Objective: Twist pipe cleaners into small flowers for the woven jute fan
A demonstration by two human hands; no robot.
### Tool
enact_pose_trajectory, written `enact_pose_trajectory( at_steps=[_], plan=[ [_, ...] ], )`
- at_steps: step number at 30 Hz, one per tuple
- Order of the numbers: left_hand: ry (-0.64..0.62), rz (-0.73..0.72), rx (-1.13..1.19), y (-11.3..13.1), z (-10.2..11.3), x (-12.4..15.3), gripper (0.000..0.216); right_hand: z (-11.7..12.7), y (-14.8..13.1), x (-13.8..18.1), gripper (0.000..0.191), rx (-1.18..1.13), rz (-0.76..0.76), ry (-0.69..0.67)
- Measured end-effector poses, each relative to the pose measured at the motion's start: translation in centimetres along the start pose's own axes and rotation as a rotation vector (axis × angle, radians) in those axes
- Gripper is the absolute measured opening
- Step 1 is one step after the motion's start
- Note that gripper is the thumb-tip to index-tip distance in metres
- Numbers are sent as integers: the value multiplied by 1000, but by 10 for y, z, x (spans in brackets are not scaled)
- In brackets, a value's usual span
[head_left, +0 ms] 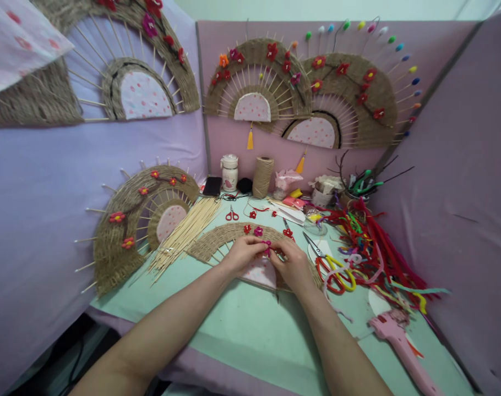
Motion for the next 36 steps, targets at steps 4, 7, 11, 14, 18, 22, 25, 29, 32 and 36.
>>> enact_pose_trajectory(
  at_steps=[4, 7, 11, 14, 18, 22, 25, 29, 32, 36],
  plan=[
    [-9, -20, 11, 1, 2, -2, 19, 3, 1, -1, 8, -24, -23, -5],
    [-10, -12, -7, -1, 4, -4, 18, 7, 2, -2, 15, -26, -21, 4],
    [11, -22, -118, 0, 5, -3, 19, 4, 0, -3, 16, -22, 54, -33],
    [-3, -26, -137, 1, 2, -1, 20, 1, 3, -1, 15, -14, 63, -53],
    [-49, -18, -92, 1, -1, 1, 18, 1, 3, 1, 16, 8, 56, -39],
    [-60, -22, -124, 0, -1, -1, 15, 0, 2, 0, 15, -2, 48, -54],
    [-60, -27, -163, -2, -1, -2, 16, 0, 3, 0, 14, -17, 34, -44],
    [-74, -39, -179, -1, -3, -1, 16, 0, 5, 1, 13, -29, 18, -39],
    [-77, -36, -176, -2, -3, -1, 15, 0, 5, 0, 12, -40, 6, -45],
    [-43, -36, -191, -3, 0, -3, 20, 1, 6, -1, 12, -54, -9, -37]
  ],
)
Point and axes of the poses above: each hand's wrist, its own x-axis away from the middle knuckle, its own z-axis out of the back of the hand, y = z × x, the point moved 8 cm from there along -x, towards the middle knuckle, and after that the axes turned 11 degrees about z, right-handed, at the moved point
